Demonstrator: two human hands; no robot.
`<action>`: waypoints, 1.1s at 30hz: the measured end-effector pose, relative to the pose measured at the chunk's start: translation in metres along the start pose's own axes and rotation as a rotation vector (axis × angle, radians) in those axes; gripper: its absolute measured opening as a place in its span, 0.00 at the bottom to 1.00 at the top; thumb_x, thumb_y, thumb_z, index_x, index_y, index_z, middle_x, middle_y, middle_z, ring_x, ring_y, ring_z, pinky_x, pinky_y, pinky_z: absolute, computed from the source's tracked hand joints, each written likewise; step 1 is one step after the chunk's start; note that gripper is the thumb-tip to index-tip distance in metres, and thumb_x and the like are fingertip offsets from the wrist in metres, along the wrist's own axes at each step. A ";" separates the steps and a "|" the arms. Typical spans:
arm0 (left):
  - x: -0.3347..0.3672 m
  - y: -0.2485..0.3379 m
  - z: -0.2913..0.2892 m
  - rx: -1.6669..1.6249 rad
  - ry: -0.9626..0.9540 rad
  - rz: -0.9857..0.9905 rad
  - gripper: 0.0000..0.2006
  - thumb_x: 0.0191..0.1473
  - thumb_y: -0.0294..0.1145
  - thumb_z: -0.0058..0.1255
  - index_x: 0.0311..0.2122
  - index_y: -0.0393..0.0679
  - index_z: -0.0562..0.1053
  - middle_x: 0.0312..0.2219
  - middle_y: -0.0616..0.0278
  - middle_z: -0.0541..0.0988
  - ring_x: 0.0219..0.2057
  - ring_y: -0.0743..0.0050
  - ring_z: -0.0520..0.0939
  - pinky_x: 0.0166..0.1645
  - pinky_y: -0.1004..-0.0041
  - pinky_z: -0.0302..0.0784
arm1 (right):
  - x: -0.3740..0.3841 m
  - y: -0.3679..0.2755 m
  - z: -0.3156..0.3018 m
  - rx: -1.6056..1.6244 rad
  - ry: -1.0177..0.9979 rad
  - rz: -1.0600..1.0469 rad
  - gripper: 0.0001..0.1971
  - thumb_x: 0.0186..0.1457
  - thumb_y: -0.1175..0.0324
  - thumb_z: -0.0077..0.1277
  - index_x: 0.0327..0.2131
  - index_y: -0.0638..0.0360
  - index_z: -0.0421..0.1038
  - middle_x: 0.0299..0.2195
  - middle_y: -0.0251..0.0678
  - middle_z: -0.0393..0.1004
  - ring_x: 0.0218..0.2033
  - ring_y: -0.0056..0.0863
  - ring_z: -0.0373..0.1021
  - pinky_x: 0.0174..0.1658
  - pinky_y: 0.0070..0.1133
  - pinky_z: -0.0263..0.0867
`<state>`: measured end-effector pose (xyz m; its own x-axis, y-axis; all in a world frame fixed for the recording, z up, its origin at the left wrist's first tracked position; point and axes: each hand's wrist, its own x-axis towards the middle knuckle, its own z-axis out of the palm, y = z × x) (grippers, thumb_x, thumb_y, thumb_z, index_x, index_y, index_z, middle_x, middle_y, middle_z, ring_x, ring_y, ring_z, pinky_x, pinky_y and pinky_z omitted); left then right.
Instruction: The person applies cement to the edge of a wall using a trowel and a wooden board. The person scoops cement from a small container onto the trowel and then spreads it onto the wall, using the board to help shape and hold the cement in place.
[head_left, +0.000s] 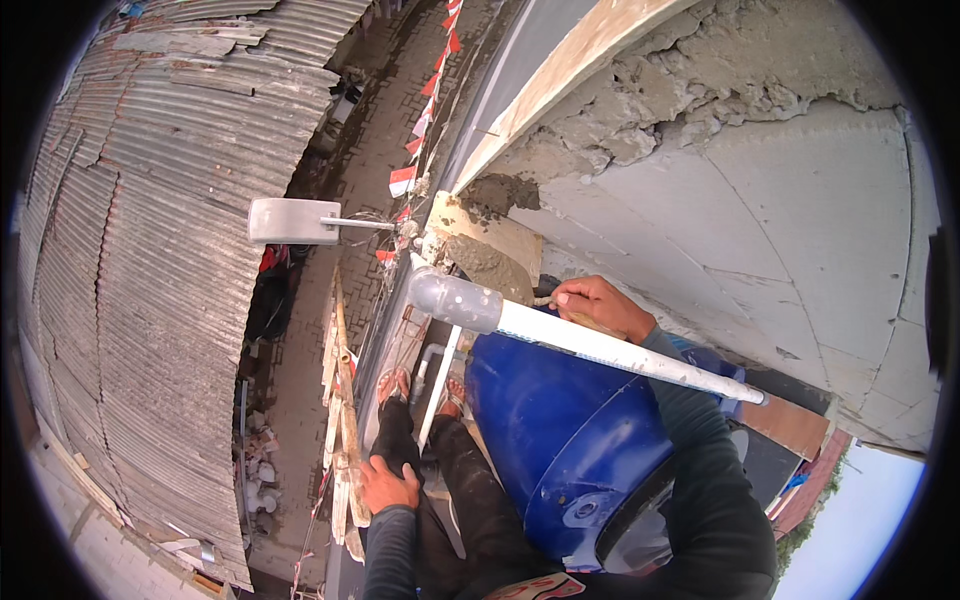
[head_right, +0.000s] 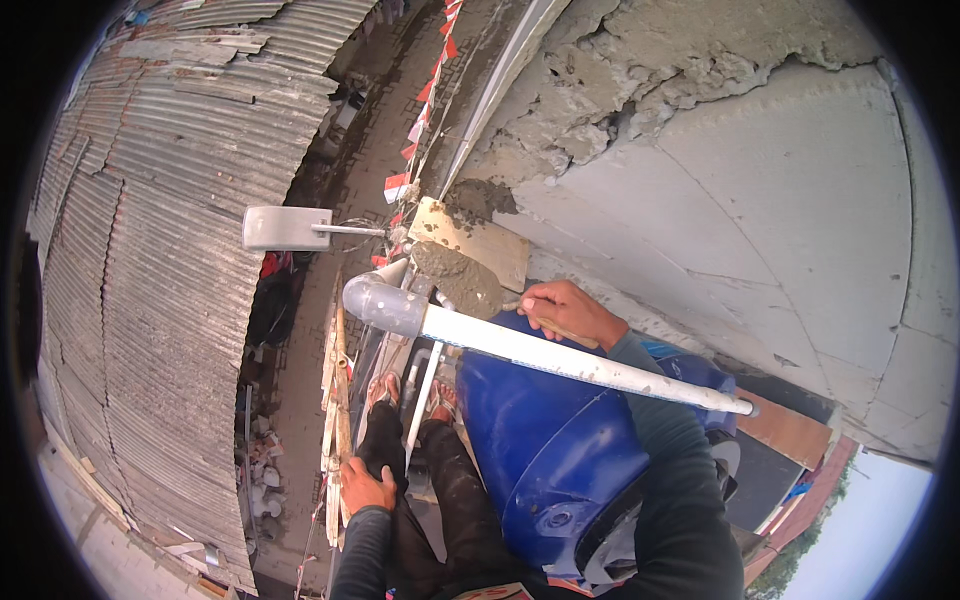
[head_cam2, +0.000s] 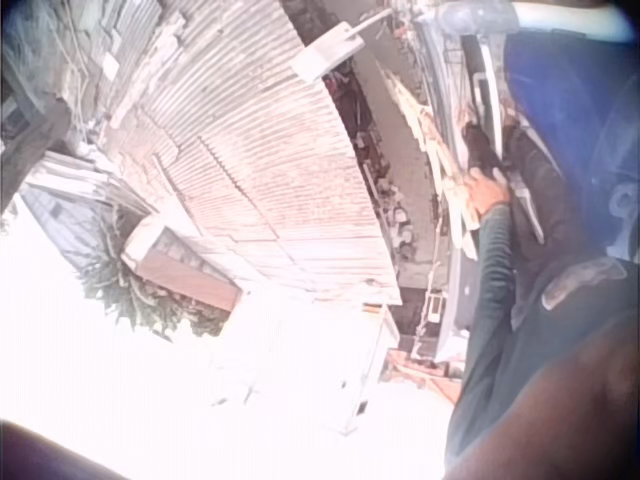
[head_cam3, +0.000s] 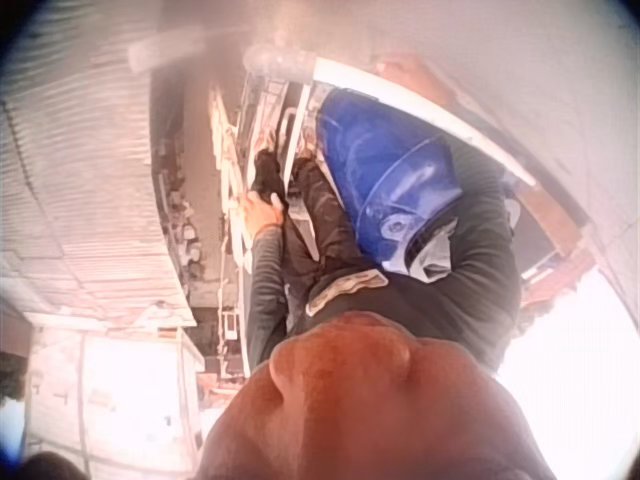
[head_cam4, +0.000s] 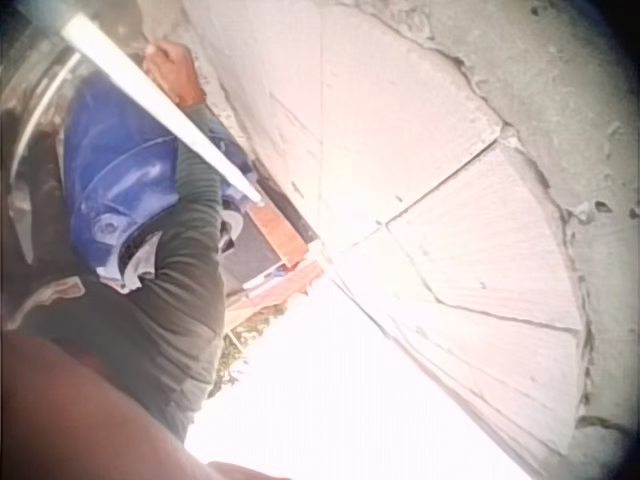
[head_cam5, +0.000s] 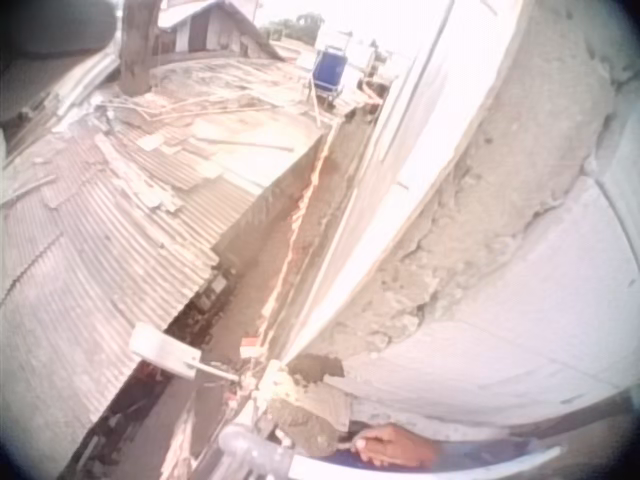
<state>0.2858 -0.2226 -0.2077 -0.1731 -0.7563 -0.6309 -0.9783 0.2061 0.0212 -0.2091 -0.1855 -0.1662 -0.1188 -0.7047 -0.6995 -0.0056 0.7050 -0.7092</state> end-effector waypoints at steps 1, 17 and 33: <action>0.000 -0.001 0.001 0.000 0.007 0.006 0.24 0.48 0.46 0.61 0.42 0.40 0.65 0.43 0.46 0.71 0.47 0.41 0.76 0.48 0.48 0.72 | 0.005 -0.004 -0.006 0.053 -0.064 0.058 0.17 0.67 0.59 0.48 0.40 0.66 0.75 0.25 0.29 0.73 0.21 0.16 0.68 0.24 0.17 0.66; 0.000 0.000 0.000 0.030 -0.020 0.003 0.25 0.48 0.47 0.62 0.41 0.40 0.65 0.43 0.46 0.71 0.48 0.42 0.76 0.49 0.49 0.73 | 0.033 0.018 -0.018 0.032 0.221 0.154 0.16 0.67 0.59 0.44 0.36 0.63 0.73 0.24 0.30 0.71 0.18 0.17 0.65 0.20 0.19 0.62; 0.000 0.001 -0.006 0.038 -0.014 0.004 0.25 0.47 0.46 0.64 0.38 0.38 0.66 0.38 0.44 0.70 0.43 0.39 0.76 0.46 0.48 0.73 | 0.202 0.105 0.006 0.300 -0.041 0.224 0.18 0.62 0.55 0.49 0.33 0.63 0.73 0.22 0.29 0.70 0.18 0.18 0.65 0.19 0.19 0.61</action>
<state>0.2840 -0.2261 -0.2032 -0.1752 -0.7465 -0.6419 -0.9725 0.2329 -0.0053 -0.2277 -0.2546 -0.3826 -0.0444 -0.5426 -0.8388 0.3080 0.7913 -0.5282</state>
